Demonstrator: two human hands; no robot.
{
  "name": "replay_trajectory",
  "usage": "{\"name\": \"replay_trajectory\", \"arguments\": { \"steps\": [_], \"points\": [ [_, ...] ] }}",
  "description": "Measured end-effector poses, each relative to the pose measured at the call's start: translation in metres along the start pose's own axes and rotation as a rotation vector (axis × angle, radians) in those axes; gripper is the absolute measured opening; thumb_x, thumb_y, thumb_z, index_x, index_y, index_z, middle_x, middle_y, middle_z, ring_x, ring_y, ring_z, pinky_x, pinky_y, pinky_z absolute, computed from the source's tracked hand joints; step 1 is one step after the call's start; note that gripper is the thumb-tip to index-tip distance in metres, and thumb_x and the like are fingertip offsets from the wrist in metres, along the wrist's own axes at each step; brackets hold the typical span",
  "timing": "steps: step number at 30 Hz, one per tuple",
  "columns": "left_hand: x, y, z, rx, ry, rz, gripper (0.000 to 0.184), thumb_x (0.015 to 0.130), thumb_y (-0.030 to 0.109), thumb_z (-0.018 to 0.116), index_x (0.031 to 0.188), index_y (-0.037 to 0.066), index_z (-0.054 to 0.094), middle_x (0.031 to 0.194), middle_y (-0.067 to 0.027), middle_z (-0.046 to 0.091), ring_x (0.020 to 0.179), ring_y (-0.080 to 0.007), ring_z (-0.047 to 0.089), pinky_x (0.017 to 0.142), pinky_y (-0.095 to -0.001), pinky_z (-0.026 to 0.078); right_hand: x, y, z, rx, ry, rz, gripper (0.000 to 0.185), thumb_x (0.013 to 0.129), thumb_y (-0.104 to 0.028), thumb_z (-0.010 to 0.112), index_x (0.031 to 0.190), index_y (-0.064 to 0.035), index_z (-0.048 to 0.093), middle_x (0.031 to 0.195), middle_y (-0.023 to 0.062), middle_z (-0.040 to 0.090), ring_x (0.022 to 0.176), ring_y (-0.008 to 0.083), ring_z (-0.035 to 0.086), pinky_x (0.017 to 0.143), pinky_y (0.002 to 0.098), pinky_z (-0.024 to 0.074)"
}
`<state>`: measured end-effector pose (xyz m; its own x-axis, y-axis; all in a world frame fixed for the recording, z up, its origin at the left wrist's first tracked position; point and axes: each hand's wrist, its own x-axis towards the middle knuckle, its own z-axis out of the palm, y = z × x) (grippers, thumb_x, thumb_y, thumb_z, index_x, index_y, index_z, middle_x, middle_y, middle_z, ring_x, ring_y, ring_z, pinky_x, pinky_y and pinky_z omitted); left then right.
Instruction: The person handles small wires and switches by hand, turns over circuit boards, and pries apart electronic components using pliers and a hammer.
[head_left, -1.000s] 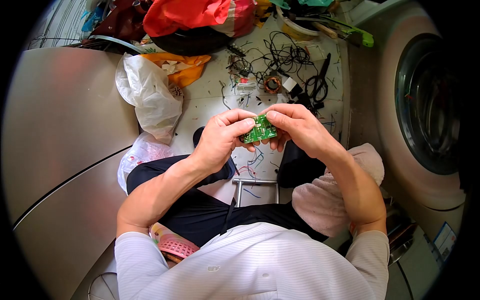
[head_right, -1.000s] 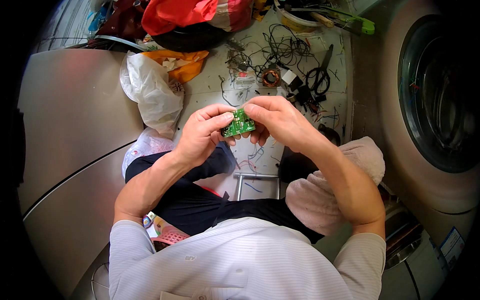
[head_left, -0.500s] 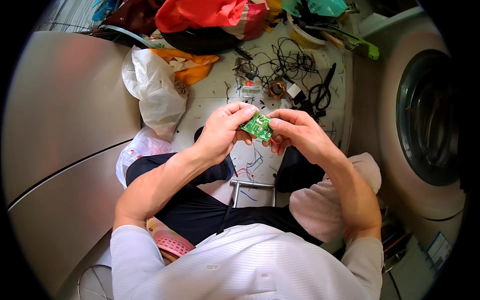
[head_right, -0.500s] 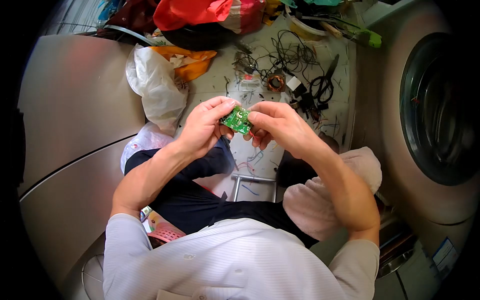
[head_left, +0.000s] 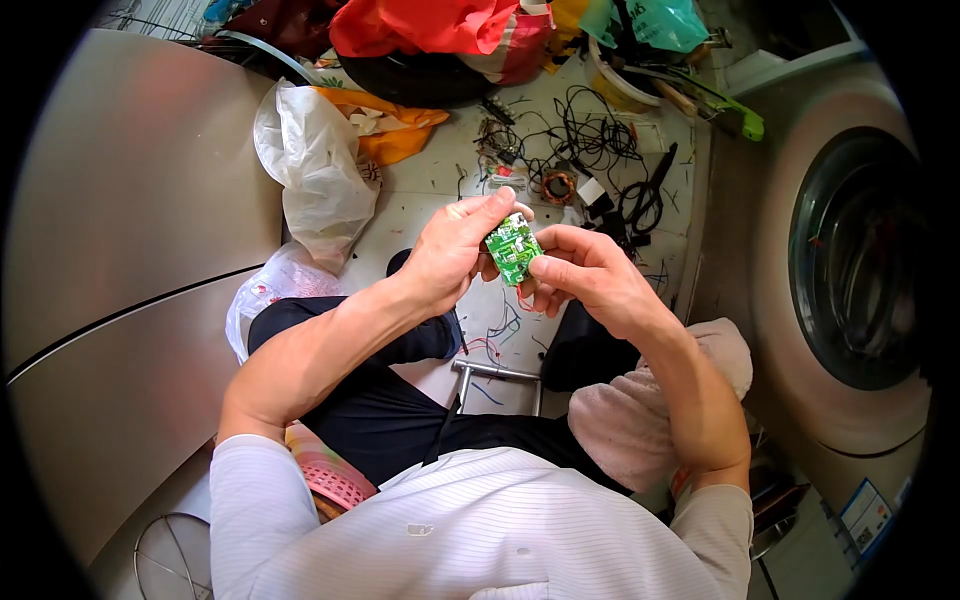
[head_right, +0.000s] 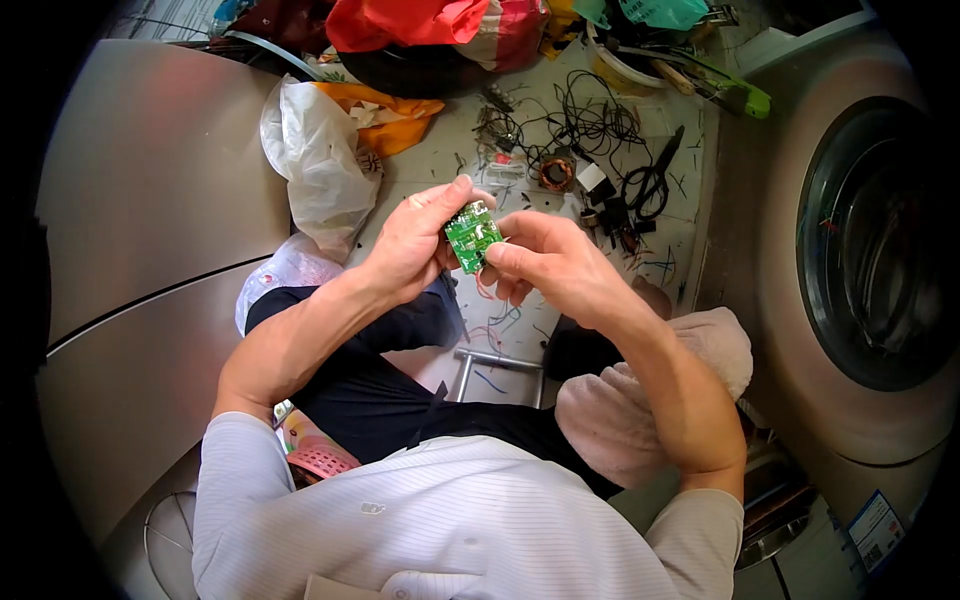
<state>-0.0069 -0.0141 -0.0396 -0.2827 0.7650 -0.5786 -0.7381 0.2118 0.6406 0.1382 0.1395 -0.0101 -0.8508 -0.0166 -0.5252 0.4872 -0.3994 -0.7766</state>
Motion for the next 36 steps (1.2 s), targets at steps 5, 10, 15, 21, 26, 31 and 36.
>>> {"name": "replay_trajectory", "arguments": {
  "steps": [5, 10, 15, 21, 26, 31, 36],
  "points": [
    [0.0009, 0.0012, 0.0005, -0.002, -0.012, 0.012, 0.04, 0.105, 0.039, 0.053, 0.108, 0.001, 0.064, 0.08, -0.0038, 0.066, 0.062, -0.011, 0.065, 0.05, -0.0245, 0.052, -0.0015, -0.0035, 0.0021, -0.007, 0.005, -0.016, 0.031, 0.097, -0.019, 0.062, 0.114, 0.0072, 0.06, 0.09, 0.0113, 0.069, 0.074, 0.0145, 0.064, 0.067, 0.0298, 0.0536],
    [0.004, 0.0004, 0.0007, -0.028, -0.004, 0.012, 0.041, 0.104, 0.038, 0.054, 0.108, -0.002, 0.064, 0.081, -0.0059, 0.067, 0.067, -0.0145, 0.068, 0.058, -0.0291, 0.06, -0.0025, -0.0058, 0.0033, -0.018, 0.015, -0.019, 0.031, 0.096, -0.018, 0.063, 0.114, 0.0076, 0.059, 0.09, 0.0117, 0.069, 0.074, 0.0146, 0.064, 0.067, 0.0299, 0.0538],
    [0.0067, 0.0006, -0.0009, -0.019, -0.038, 0.033, 0.04, 0.103, 0.037, 0.057, 0.109, -0.002, 0.063, 0.085, -0.0066, 0.068, 0.069, -0.0142, 0.068, 0.059, -0.0288, 0.06, -0.0025, -0.0067, 0.0038, -0.023, 0.023, -0.024, 0.031, 0.095, -0.016, 0.063, 0.115, 0.008, 0.059, 0.09, 0.0121, 0.069, 0.074, 0.0149, 0.064, 0.067, 0.0297, 0.0539],
    [0.0033, 0.0027, 0.0023, -0.032, -0.069, 0.058, 0.04, 0.101, 0.038, 0.059, 0.109, -0.001, 0.064, 0.084, -0.0068, 0.068, 0.069, -0.0133, 0.069, 0.06, -0.0268, 0.059, -0.0009, -0.0015, 0.0035, 0.001, 0.023, -0.034, 0.031, 0.094, -0.012, 0.066, 0.117, 0.007, 0.058, 0.09, 0.0121, 0.069, 0.075, 0.015, 0.064, 0.067, 0.0293, 0.0538],
    [0.0052, 0.0001, 0.0007, -0.04, -0.069, 0.056, 0.041, 0.1, 0.039, 0.06, 0.109, -0.001, 0.064, 0.084, -0.0067, 0.068, 0.069, -0.0129, 0.069, 0.06, -0.0258, 0.059, -0.0013, -0.0018, 0.003, -0.019, 0.026, -0.038, 0.031, 0.093, -0.012, 0.067, 0.116, 0.0064, 0.058, 0.089, 0.0112, 0.069, 0.075, 0.0145, 0.064, 0.067, 0.0291, 0.0534],
    [0.0067, -0.0012, -0.0008, -0.056, -0.074, 0.05, 0.042, 0.1, 0.04, 0.06, 0.108, -0.001, 0.063, 0.084, -0.0066, 0.068, 0.069, -0.0125, 0.068, 0.06, -0.0252, 0.059, -0.002, -0.0043, 0.0035, -0.021, 0.019, -0.024, 0.03, 0.093, -0.013, 0.067, 0.115, 0.0059, 0.059, 0.089, 0.0107, 0.069, 0.075, 0.0142, 0.063, 0.067, 0.029, 0.0532],
    [0.0047, -0.0004, 0.0019, -0.078, -0.09, 0.064, 0.043, 0.1, 0.042, 0.06, 0.108, 0.0, 0.062, 0.086, -0.0056, 0.067, 0.071, -0.0113, 0.068, 0.062, -0.0251, 0.058, -0.0005, -0.0025, 0.0038, -0.03, 0.032, -0.031, 0.029, 0.093, -0.012, 0.067, 0.115, 0.0059, 0.059, 0.088, 0.0105, 0.069, 0.075, 0.0138, 0.063, 0.067, 0.0284, 0.0528]
  ]
}}
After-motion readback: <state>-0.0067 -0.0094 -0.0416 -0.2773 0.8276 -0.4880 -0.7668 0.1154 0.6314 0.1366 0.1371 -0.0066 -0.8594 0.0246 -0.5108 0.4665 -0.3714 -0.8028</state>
